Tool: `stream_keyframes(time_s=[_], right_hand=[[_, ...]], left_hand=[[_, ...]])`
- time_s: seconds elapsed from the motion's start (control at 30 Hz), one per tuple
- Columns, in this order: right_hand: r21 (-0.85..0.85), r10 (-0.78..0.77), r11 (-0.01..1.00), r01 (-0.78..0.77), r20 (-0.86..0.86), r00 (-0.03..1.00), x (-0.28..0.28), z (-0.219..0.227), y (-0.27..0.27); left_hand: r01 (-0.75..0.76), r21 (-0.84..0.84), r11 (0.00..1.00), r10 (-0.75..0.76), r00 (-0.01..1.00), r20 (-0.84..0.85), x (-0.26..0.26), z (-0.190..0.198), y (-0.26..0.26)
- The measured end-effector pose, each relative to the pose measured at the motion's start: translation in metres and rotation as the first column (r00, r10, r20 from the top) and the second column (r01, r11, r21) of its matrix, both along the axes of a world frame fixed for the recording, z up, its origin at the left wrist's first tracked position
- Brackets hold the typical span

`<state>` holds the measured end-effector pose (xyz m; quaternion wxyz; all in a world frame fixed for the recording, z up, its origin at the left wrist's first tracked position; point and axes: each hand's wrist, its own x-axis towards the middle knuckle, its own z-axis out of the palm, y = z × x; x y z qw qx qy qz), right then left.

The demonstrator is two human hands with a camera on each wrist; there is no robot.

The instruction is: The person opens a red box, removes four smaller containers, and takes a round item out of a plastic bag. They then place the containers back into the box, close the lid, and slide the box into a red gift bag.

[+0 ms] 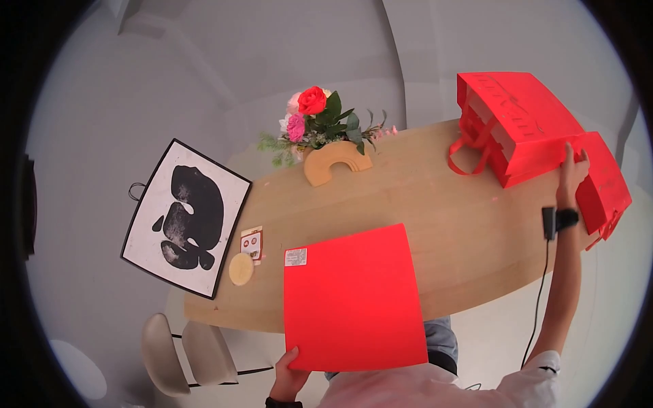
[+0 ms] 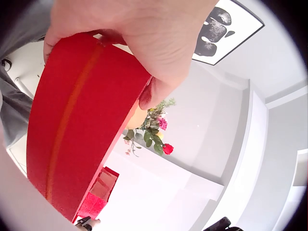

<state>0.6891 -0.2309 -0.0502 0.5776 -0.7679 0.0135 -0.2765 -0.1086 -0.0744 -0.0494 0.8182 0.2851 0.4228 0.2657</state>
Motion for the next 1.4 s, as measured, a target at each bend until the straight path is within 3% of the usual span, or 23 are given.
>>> stream_keyframes(time_s=[0.03,0.1,0.23,0.3,0.37,0.5,0.57,0.6,0.63,0.67,0.7,0.77,0.8,0.87,0.9,0.97,1.03,1.13,1.2,1.23,1.3,1.33,1.4], right_hand=[[-0.178,0.1,0.983,-0.051,0.276,0.956,-0.011,-0.015,-0.007],[0.049,0.426,0.894,-0.445,0.213,0.879,-0.129,-0.004,0.016],[-0.118,0.837,0.527,-0.842,-0.098,0.538,-0.302,-0.037,0.025],[-0.054,0.881,0.408,-0.912,-0.239,0.408,-0.358,-0.043,0.017],[0.152,0.886,0.386,-0.91,-0.336,0.32,-0.39,-0.033,0.006],[0.609,0.896,0.382,-0.695,-0.429,0.116,-0.397,-0.04,-0.035],[0.466,0.86,0.413,-0.782,-0.482,0.167,-0.411,-0.057,-0.048],[0.033,0.848,0.378,-0.925,-0.414,0.331,-0.421,-0.06,-0.05],[-0.416,0.849,0.311,-0.854,-0.282,0.447,-0.425,-0.06,-0.053],[-0.432,0.837,0.198,-0.88,-0.392,0.381,-0.424,-0.056,-0.058],[-0.438,0.833,0.201,-0.876,-0.394,0.388,-0.425,-0.052,-0.055],[-0.568,0.951,0.212,-0.795,-0.067,0.302,-0.43,-0.045,-0.043],[-0.563,0.969,0.154,-0.812,-0.074,0.235,-0.424,-0.057,-0.045],[-0.655,0.964,0.107,-0.748,-0.114,0.238,-0.417,-0.064,-0.038],[-0.734,0.957,0.057,-0.677,-0.153,0.246,-0.414,-0.066,-0.033],[-0.761,0.979,0.054,-0.647,-0.085,0.183,-0.406,-0.075,-0.022],[-0.79,0.992,0.06,-0.61,-0.02,0.124,-0.397,-0.073,-0.017],[-0.873,0.998,-0.019,-0.487,-0.044,0.041,-0.39,-0.06,-0.015],[-0.863,0.992,-0.119,-0.491,-0.127,-0.018,-0.389,-0.051,-0.014],[-0.863,0.992,-0.116,-0.492,-0.123,-0.019,-0.389,-0.043,-0.013],[-0.749,0.966,-0.25,-0.614,-0.237,-0.105,-0.387,-0.021,-0.007],[-0.748,0.966,-0.251,-0.615,-0.235,-0.108,-0.386,-0.007,-0.005],[-0.673,0.976,-0.194,-0.713,-0.062,-0.207,-0.38,0.016,0.002]], left_hand=[[0.0,0.001,1.0,0.0,1.0,-0.008,0.001,-0.001,-0.002],[0.008,0.024,1.0,-0.007,1.0,-0.024,0.004,-0.008,-0.01],[0.096,0.045,0.994,-0.093,0.993,-0.069,0.002,-0.02,-0.022],[0.102,0.083,0.991,-0.092,0.99,-0.107,0.011,-0.017,-0.029],[0.103,0.114,0.988,-0.086,0.985,-0.149,0.013,-0.016,-0.033],[0.109,0.168,0.98,-0.079,0.982,-0.174,0.01,-0.029,-0.035],[0.087,0.234,0.968,-0.036,0.976,-0.216,0.005,-0.033,-0.033],[0.131,0.296,0.946,-0.023,0.939,-0.342,-0.002,-0.031,-0.027],[0.183,0.351,0.918,-0.002,0.888,-0.459,-0.008,-0.029,-0.02],[0.198,0.455,0.868,0.076,0.852,-0.517,-0.011,-0.026,-0.015],[0.221,0.551,0.805,0.162,0.811,-0.563,-0.015,-0.023,-0.009],[0.536,0.759,0.368,0.347,0.679,-0.648,-0.025,-0.022,0.004],[0.536,0.76,0.367,0.344,0.681,-0.646,-0.024,-0.022,0.006],[0.596,0.798,-0.095,0.328,0.775,-0.54,-0.018,-0.02,0.012],[0.595,0.798,-0.096,0.334,0.775,-0.537,-0.018,-0.023,0.016],[0.656,0.629,-0.417,0.318,0.753,-0.576,-0.015,-0.034,0.029],[0.601,0.662,-0.447,0.313,0.799,-0.513,-0.01,-0.038,0.038],[0.654,0.54,-0.53,0.267,0.733,-0.626,-0.013,-0.027,0.051],[0.609,0.445,-0.656,0.299,0.751,-0.588,-0.018,-0.015,0.059],[0.611,0.441,-0.657,0.302,0.75,-0.589,-0.022,-0.008,0.057],[0.693,0.584,-0.423,0.231,0.706,-0.67,-0.029,0.009,0.054],[0.695,0.582,-0.422,0.234,0.704,-0.671,-0.032,0.012,0.059],[0.451,0.708,-0.543,0.153,0.882,-0.445,-0.032,0.019,0.074]])
